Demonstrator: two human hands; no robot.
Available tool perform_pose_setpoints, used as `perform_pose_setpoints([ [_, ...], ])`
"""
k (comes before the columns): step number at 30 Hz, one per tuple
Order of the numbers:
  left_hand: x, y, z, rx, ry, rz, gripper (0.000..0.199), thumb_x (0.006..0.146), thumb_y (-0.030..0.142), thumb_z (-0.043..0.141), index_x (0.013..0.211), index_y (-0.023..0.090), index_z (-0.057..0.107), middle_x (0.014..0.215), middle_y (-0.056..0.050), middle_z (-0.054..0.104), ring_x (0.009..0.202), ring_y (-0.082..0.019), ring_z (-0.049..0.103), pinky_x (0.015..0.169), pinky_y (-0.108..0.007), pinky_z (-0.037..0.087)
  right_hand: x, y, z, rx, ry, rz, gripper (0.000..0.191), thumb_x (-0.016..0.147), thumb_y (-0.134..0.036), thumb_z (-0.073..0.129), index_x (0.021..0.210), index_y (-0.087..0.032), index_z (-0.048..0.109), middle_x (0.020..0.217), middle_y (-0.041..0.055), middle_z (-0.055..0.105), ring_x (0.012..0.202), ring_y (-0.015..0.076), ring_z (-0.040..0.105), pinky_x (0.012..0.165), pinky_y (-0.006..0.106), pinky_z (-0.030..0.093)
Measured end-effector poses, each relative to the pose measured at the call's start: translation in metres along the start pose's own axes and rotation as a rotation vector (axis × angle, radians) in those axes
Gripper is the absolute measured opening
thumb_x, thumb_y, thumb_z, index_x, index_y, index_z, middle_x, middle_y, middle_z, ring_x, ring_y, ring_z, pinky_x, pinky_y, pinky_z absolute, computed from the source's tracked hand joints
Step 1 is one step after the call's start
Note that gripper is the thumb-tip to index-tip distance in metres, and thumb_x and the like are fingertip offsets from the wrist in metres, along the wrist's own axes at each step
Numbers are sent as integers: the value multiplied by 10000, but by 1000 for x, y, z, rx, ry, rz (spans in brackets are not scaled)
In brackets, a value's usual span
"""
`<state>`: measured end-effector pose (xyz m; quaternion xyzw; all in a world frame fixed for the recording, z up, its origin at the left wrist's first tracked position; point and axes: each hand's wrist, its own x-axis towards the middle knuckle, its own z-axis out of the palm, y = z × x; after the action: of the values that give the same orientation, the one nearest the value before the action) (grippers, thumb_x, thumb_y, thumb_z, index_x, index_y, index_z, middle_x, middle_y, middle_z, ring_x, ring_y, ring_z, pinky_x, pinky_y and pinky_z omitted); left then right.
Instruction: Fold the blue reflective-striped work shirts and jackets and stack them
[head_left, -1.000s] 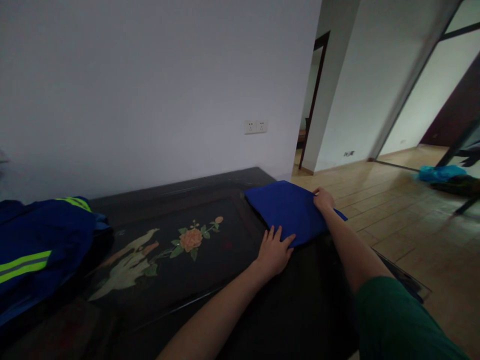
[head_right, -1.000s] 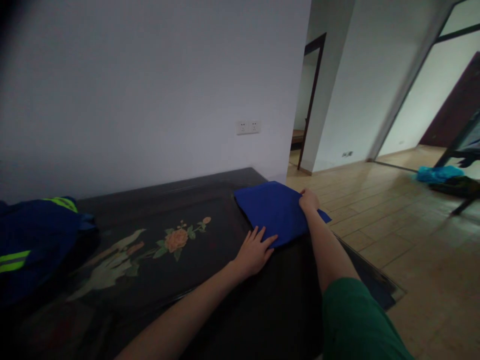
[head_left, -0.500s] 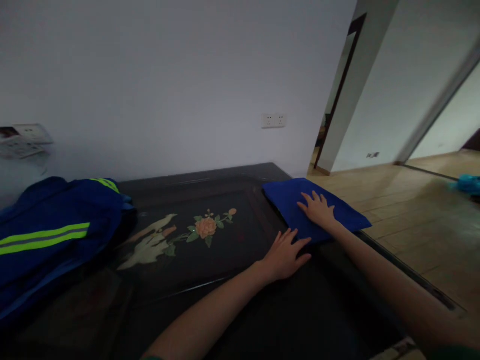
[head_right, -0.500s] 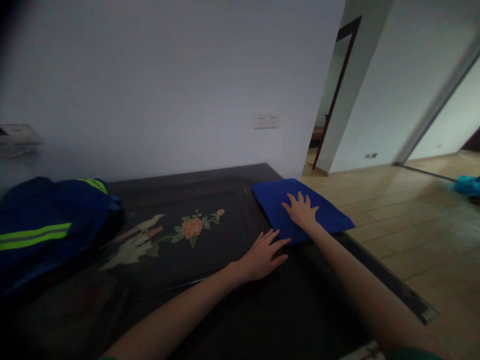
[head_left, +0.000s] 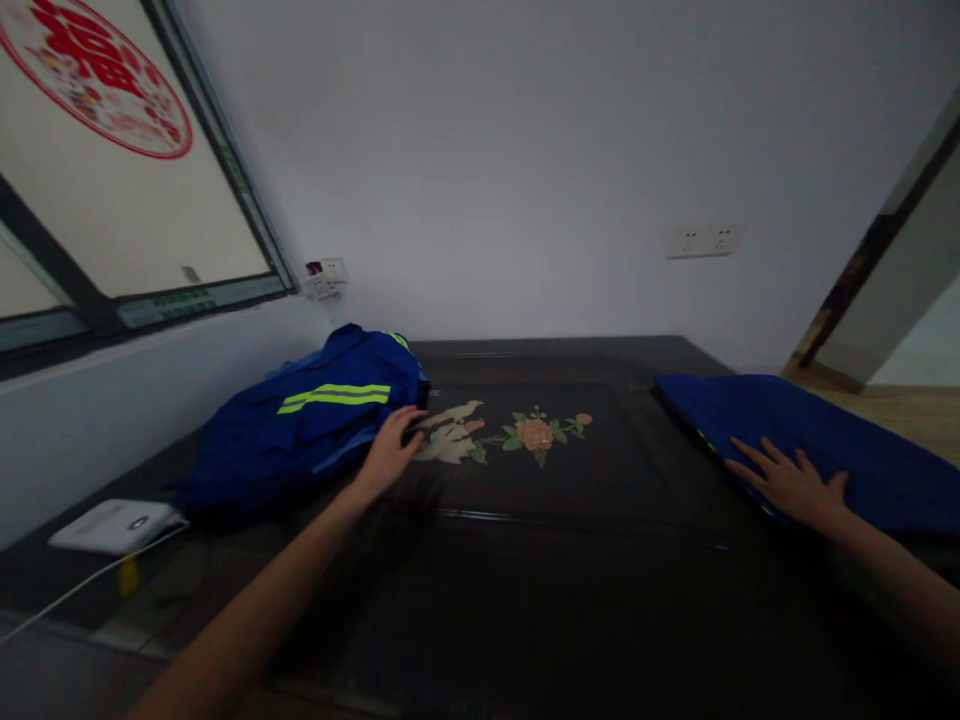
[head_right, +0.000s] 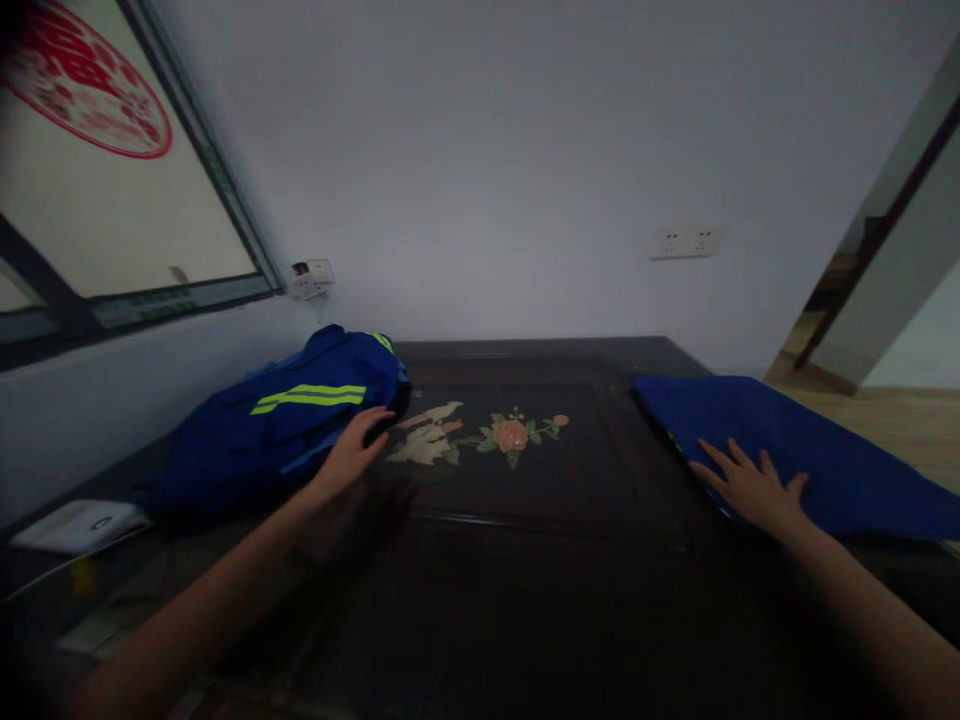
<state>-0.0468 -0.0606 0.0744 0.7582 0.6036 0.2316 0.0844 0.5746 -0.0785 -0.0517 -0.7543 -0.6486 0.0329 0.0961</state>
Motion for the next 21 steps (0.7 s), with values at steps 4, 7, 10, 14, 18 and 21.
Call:
perform_pose_setpoints([
  [4,-13,-95,-58,423,144,-307,583,823,292,509,1381,144,432,1413,-167,440,1324,-326,373,1092,-516,291,-8,-52,-14,-5,5,68,563,938,-479,315,1417,-222,461,1528,153,315,1384,461,240,985,765,243],
  [7,-28,-128,-74,567,59,-485,693,823,402,536,1446,163,349,1464,-198,371,1345,-379,331,1065,-554,285,-27,-105,-18,36,-17,-110,528,927,-485,332,1381,-268,493,1515,104,358,1394,413,261,982,749,287],
  [10,-34,-135,-78,578,30,-573,534,867,362,479,1376,207,436,1408,-178,454,1290,-368,408,1022,-554,322,-59,-151,-20,106,-206,-312,475,894,-474,404,1318,-319,554,1516,68,362,1394,396,277,967,740,317],
  [14,-19,-127,-90,464,65,-696,364,900,240,391,1225,172,540,1263,-185,577,1118,-338,555,885,-464,436,-99,-182,-25,185,-388,-423,512,878,-487,440,1362,-335,504,1525,50,338,1415,356,244,1037,711,245],
  [18,13,-110,-116,396,169,-692,357,933,254,350,1218,139,532,1150,-177,646,998,-298,614,803,-375,461,-112,-186,-27,185,-409,-415,541,891,-482,416,1403,-313,456,1531,54,320,1427,337,217,1071,698,184],
  [21,35,-86,-136,443,188,-550,331,932,249,363,1185,143,549,1149,-132,658,1022,-260,605,846,-326,445,-110,-185,-26,178,-396,-418,542,893,-489,418,1398,-299,465,1527,61,331,1425,340,222,1069,698,193],
])
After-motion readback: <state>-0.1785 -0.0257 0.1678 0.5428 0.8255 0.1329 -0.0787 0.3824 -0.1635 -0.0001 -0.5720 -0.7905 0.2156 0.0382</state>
